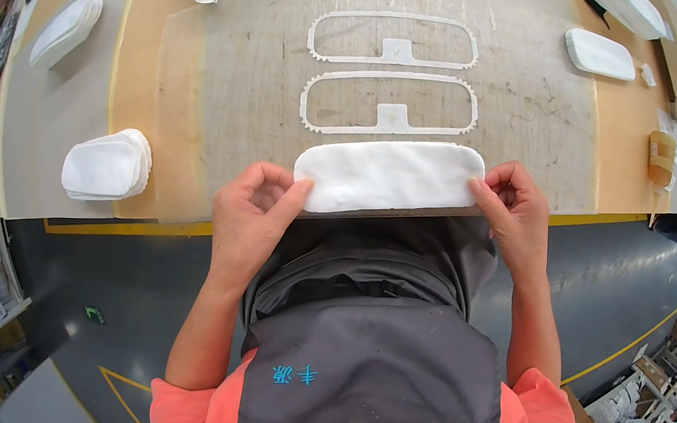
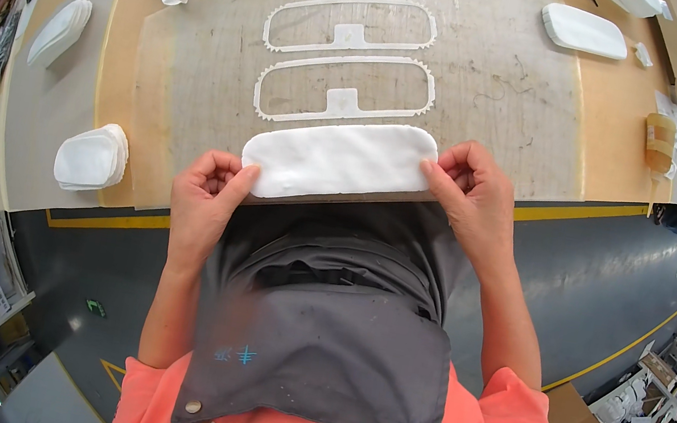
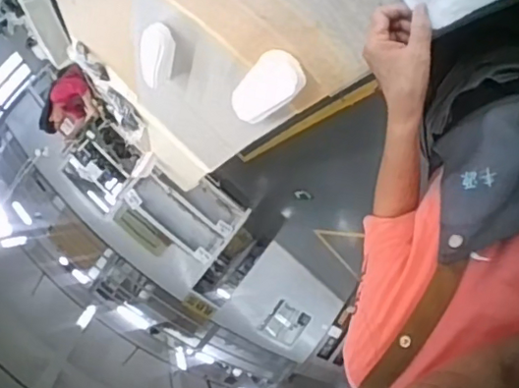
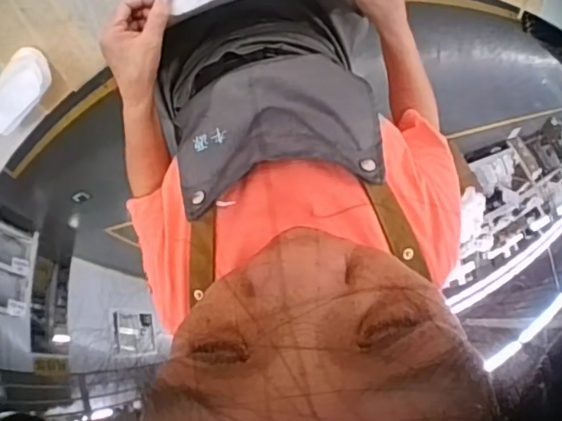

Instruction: Applying glue to templates and assembling padded footwear components.

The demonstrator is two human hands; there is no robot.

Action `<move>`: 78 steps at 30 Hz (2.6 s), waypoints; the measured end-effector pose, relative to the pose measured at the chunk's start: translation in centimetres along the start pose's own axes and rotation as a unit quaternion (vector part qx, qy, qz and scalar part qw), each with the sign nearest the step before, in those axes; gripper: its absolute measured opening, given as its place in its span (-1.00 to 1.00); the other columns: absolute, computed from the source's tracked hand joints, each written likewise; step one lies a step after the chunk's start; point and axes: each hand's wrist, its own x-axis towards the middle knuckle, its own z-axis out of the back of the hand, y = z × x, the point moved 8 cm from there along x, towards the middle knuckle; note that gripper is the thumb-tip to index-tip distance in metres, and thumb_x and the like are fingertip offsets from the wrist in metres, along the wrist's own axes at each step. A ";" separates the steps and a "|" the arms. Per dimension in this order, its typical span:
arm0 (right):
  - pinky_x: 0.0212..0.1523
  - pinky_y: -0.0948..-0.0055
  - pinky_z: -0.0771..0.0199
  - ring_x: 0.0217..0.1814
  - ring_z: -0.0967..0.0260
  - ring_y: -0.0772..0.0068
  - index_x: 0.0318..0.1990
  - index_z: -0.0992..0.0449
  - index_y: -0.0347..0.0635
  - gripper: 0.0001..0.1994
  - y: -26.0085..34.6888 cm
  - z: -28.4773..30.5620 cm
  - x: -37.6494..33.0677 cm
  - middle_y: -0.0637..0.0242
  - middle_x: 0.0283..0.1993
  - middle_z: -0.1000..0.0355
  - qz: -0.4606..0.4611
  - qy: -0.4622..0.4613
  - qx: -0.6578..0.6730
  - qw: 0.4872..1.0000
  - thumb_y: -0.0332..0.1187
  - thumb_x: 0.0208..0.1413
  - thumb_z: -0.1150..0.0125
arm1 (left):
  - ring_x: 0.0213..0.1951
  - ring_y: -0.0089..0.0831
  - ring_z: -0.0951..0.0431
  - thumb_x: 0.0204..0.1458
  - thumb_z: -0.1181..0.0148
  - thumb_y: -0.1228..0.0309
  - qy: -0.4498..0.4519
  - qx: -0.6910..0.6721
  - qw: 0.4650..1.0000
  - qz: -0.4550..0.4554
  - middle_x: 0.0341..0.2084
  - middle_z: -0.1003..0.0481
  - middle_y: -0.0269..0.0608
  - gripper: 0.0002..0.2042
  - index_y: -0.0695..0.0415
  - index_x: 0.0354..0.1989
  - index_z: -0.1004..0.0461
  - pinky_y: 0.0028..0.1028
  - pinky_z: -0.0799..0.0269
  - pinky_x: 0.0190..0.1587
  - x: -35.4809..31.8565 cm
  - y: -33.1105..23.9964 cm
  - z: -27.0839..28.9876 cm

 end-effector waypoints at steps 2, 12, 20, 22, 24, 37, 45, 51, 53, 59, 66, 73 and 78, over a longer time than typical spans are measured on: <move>-0.57 0.73 -0.14 -0.51 -0.13 0.85 -0.33 -0.49 -0.16 -0.84 0.0 0.0 0.0 0.62 -0.50 -0.31 -0.007 -0.003 -0.007 1.000 -0.34 0.15 -0.37 | -0.50 -0.74 -0.41 0.07 -0.40 0.40 0.000 -0.001 1.000 0.007 -0.58 -0.48 -0.46 -0.83 0.22 -0.38 -0.54 -0.65 -0.34 -0.40 0.1 0.2 0.0; -0.41 0.67 -0.25 -0.47 -0.16 0.74 -0.36 -0.51 -0.22 -0.80 0.1 0.1 -0.1 0.55 -0.49 -0.33 -0.015 -0.016 -0.030 0.999 -0.31 0.12 -0.40 | -0.51 -0.83 -0.27 0.09 -0.39 0.45 -0.011 0.046 0.999 -0.008 -0.56 -0.38 -0.57 -0.85 0.21 -0.37 -0.52 -0.75 -0.21 -0.44 0.1 0.1 -0.4; -0.41 0.69 -0.24 -0.47 -0.15 0.76 -0.36 -0.50 -0.20 -0.81 -0.4 -0.2 -0.1 0.56 -0.49 -0.31 -0.019 -0.015 -0.003 1.000 -0.33 0.13 -0.39 | -0.54 -0.72 -0.37 0.05 -0.40 0.39 -0.030 0.065 0.997 -0.017 -0.62 -0.45 -0.46 -0.84 0.21 -0.41 -0.56 -0.64 -0.34 -0.43 0.2 0.2 -0.3; -0.42 0.70 -0.23 -0.46 -0.15 0.77 -0.36 -0.49 -0.20 -0.81 -0.4 -0.1 -0.1 0.57 -0.49 -0.31 -0.020 -0.018 -0.001 1.000 -0.33 0.13 -0.39 | -0.55 -0.72 -0.37 0.04 -0.40 0.39 -0.029 0.066 0.997 -0.015 -0.63 -0.45 -0.46 -0.84 0.21 -0.41 -0.56 -0.64 -0.34 -0.44 0.1 0.1 -0.4; -0.42 0.70 -0.23 -0.46 -0.15 0.77 -0.36 -0.49 -0.20 -0.81 -0.5 -0.2 -0.1 0.56 -0.49 -0.31 -0.019 -0.014 0.002 1.000 -0.33 0.13 -0.39 | -0.55 -0.71 -0.37 0.04 -0.40 0.39 -0.029 0.066 0.997 -0.013 -0.63 -0.45 -0.46 -0.83 0.20 -0.41 -0.56 -0.64 -0.33 -0.45 0.1 -0.1 -0.5; -0.45 0.68 -0.23 -0.49 -0.15 0.75 -0.37 -0.48 -0.23 -0.81 -0.2 -0.2 0.2 0.54 -0.50 -0.32 0.004 -0.017 -0.019 1.000 -0.36 0.13 -0.38 | -0.59 -0.65 -0.37 0.00 -0.42 0.38 -0.046 0.135 0.989 -0.044 -0.67 -0.43 -0.40 -0.83 0.18 -0.43 -0.54 -0.58 -0.32 -0.48 0.2 -0.6 -0.4; -0.45 0.68 -0.23 -0.49 -0.15 0.75 -0.39 -0.48 -0.24 -0.82 -0.4 -0.1 0.1 0.53 -0.49 -0.32 -0.020 -0.018 -0.005 1.000 -0.40 0.09 -0.40 | -0.56 -0.81 -0.23 0.03 -0.42 0.49 -0.043 0.128 0.990 -0.043 -0.64 -0.34 -0.57 -0.84 0.22 -0.43 -0.52 -0.72 -0.17 -0.50 -0.1 -0.5 -0.6; -0.42 0.69 -0.23 -0.46 -0.15 0.76 -0.38 -0.48 -0.23 -0.82 -1.4 -0.2 0.1 0.54 -0.47 -0.32 -0.036 -0.024 0.019 0.999 -0.43 0.08 -0.42 | -0.59 -0.80 -0.24 0.00 -0.43 0.51 -0.042 0.118 0.992 -0.025 -0.67 -0.35 -0.53 -0.85 0.20 -0.46 -0.51 -0.71 -0.18 -0.53 0.0 -0.3 -0.5; -0.42 0.70 -0.22 -0.45 -0.15 0.77 -0.38 -0.47 -0.23 -0.82 -1.3 -0.3 0.1 0.55 -0.46 -0.32 -0.050 -0.020 0.020 0.998 -0.45 0.08 -0.43 | -0.64 -0.74 -0.25 -0.04 -0.45 0.49 -0.057 0.118 0.991 -0.023 -0.72 -0.35 -0.47 -0.83 0.18 -0.49 -0.52 -0.64 -0.20 -0.56 0.1 -0.1 -0.3; -0.43 0.76 -0.21 -0.45 -0.15 0.81 -0.38 -0.47 -0.21 -0.83 -1.5 -0.3 -0.1 0.58 -0.45 -0.33 -0.071 -0.023 0.039 0.996 -0.50 0.07 -0.43 | -0.65 -0.75 -0.25 -0.06 -0.47 0.50 -0.057 0.094 0.994 0.003 -0.70 -0.36 -0.48 -0.83 0.18 -0.49 -0.52 -0.65 -0.20 -0.57 0.0 0.7 -0.3; -0.45 0.77 -0.20 -0.46 -0.15 0.84 -0.38 -0.47 -0.21 -0.83 -1.5 -0.3 0.0 0.59 -0.45 -0.33 -0.084 -0.015 0.028 0.996 -0.51 0.08 -0.43 | -0.64 -0.74 -0.27 -0.08 -0.47 0.51 -0.054 0.111 0.992 0.012 -0.66 -0.39 -0.46 -0.83 0.16 -0.49 -0.53 -0.64 -0.21 -0.57 0.1 0.6 -0.2; -0.46 0.76 -0.20 -0.47 -0.15 0.84 -0.39 -0.48 -0.20 -0.82 -1.5 -0.2 0.0 0.58 -0.43 -0.36 -0.069 -0.020 0.027 0.997 -0.50 0.07 -0.44 | -0.63 -0.75 -0.27 -0.07 -0.47 0.51 -0.053 0.098 0.993 0.041 -0.67 -0.36 -0.48 -0.83 0.17 -0.48 -0.53 -0.65 -0.22 -0.56 0.1 0.8 -0.2; -0.47 0.73 -0.22 -0.48 -0.16 0.81 -0.44 -0.49 -0.19 -0.81 -1.2 -0.3 0.0 0.53 -0.44 -0.36 -0.045 -0.024 0.001 0.999 -0.49 0.05 -0.46 | -0.62 -0.79 -0.26 -0.05 -0.47 0.53 -0.061 0.108 0.992 0.037 -0.68 -0.34 -0.52 -0.83 0.18 -0.47 -0.53 -0.69 -0.20 -0.55 0.1 0.8 -0.2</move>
